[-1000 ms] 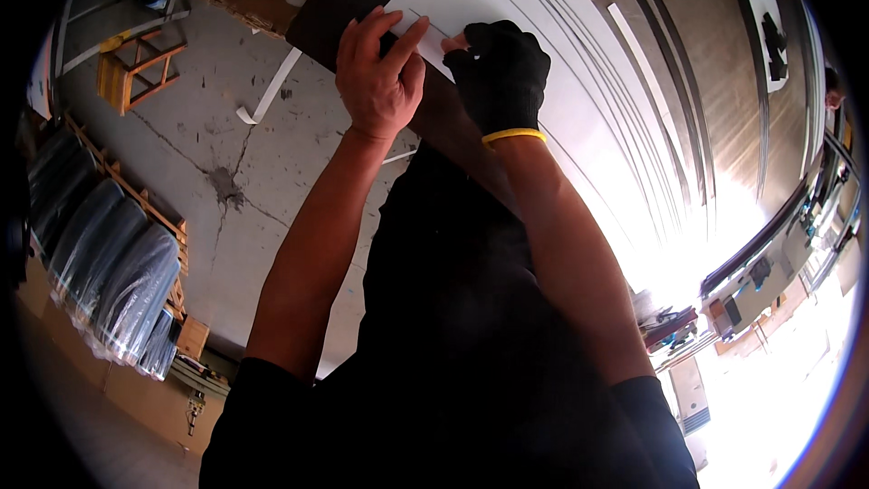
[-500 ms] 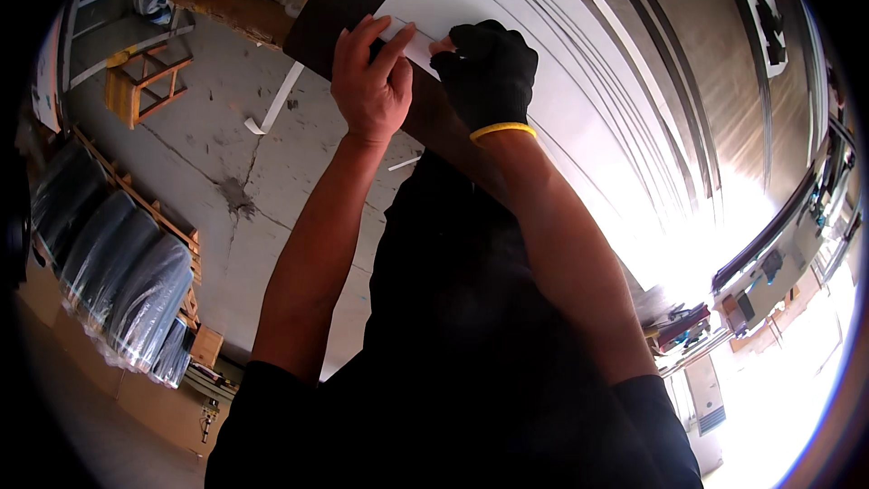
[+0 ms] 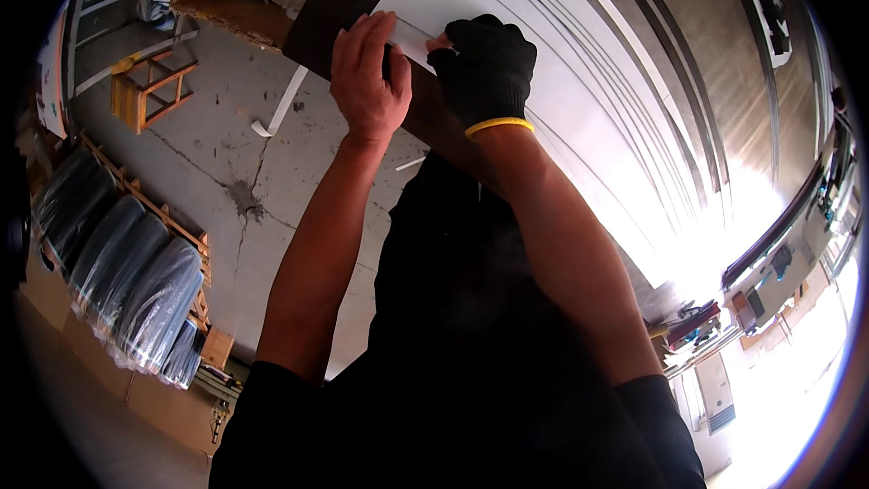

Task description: The person places and smooths multiple long black adhesive strips onto a white rectangular panel on a workbench. They align each strip, press it down, and peel off the backing to secure it in place.

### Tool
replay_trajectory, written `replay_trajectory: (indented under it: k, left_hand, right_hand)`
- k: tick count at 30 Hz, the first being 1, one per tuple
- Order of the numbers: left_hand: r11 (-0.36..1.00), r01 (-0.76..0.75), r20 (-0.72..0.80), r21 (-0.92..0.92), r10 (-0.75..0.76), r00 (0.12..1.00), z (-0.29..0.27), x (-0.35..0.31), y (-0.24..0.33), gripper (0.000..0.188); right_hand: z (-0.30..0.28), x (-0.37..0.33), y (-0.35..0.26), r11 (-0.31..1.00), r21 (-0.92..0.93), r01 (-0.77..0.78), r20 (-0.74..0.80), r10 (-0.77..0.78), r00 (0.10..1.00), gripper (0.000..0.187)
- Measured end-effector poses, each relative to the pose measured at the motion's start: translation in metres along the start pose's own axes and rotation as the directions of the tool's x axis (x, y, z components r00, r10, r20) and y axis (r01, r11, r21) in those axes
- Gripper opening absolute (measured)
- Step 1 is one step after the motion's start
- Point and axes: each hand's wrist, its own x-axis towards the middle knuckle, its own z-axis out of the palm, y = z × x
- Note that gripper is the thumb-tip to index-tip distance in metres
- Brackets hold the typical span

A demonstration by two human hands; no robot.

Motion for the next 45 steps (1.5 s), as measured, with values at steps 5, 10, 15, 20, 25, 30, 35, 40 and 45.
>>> replay_trajectory:
  k: [5, 10, 15, 20, 25, 30, 35, 40, 45]
  left_hand:
    - [1.000, 0.017, -0.005, -0.016, -0.018, 1.000, 0.001, -0.001, -0.002, 0.052]
    - [0.999, 0.017, 0.004, -0.046, -0.017, 1.000, -0.001, 0.000, -0.003, 0.051]
    - [0.999, -0.025, 0.031, 0.020, 0.024, 0.999, -0.002, 0.000, -0.003, 0.041]
    - [0.999, -0.026, 0.015, 0.036, 0.026, 1.000, 0.000, -0.001, -0.003, 0.039]
    - [0.999, -0.020, 0.011, 0.045, 0.019, 1.000, 0.001, -0.003, -0.005, 0.039]
    - [1.000, -0.001, 0.008, 0.011, 0.000, 1.000, 0.001, -0.001, -0.005, 0.041]
    - [1.000, 0.007, -0.008, -0.001, -0.007, 1.000, 0.001, -0.001, -0.004, 0.043]
    - [1.000, 0.002, 0.003, -0.004, -0.002, 1.000, 0.001, -0.002, -0.005, 0.045]
    - [0.998, 0.004, -0.017, -0.062, -0.005, 1.000, 0.002, -0.002, -0.007, 0.051]
  right_hand:
    - [0.004, 0.000, 0.005, 1.000, 0.019, 0.012, -0.023, -0.011, 1.000, 0.017]
    - [0.005, -0.001, 0.004, 1.000, -0.005, 0.024, -0.039, -0.024, 0.999, 0.017]
    - [0.005, -0.002, 0.005, 0.999, 0.002, 0.048, -0.058, -0.047, 0.997, 0.016]
    - [0.008, -0.004, 0.012, 0.997, 0.038, 0.070, -0.070, -0.067, 0.995, 0.019]
    - [0.009, -0.005, 0.013, 0.994, 0.095, 0.057, -0.071, -0.050, 0.996, 0.017]
    - [0.005, -0.003, 0.008, 0.998, 0.065, 0.020, -0.038, -0.017, 0.999, 0.016]
    - [0.004, -0.003, 0.008, 0.997, 0.075, 0.021, -0.028, -0.019, 0.999, 0.015]
    - [0.006, -0.002, 0.008, 0.998, 0.057, 0.033, -0.045, -0.030, 0.999, 0.015]
    - [0.006, -0.002, 0.007, 0.999, 0.013, 0.038, -0.034, -0.037, 0.999, 0.015]
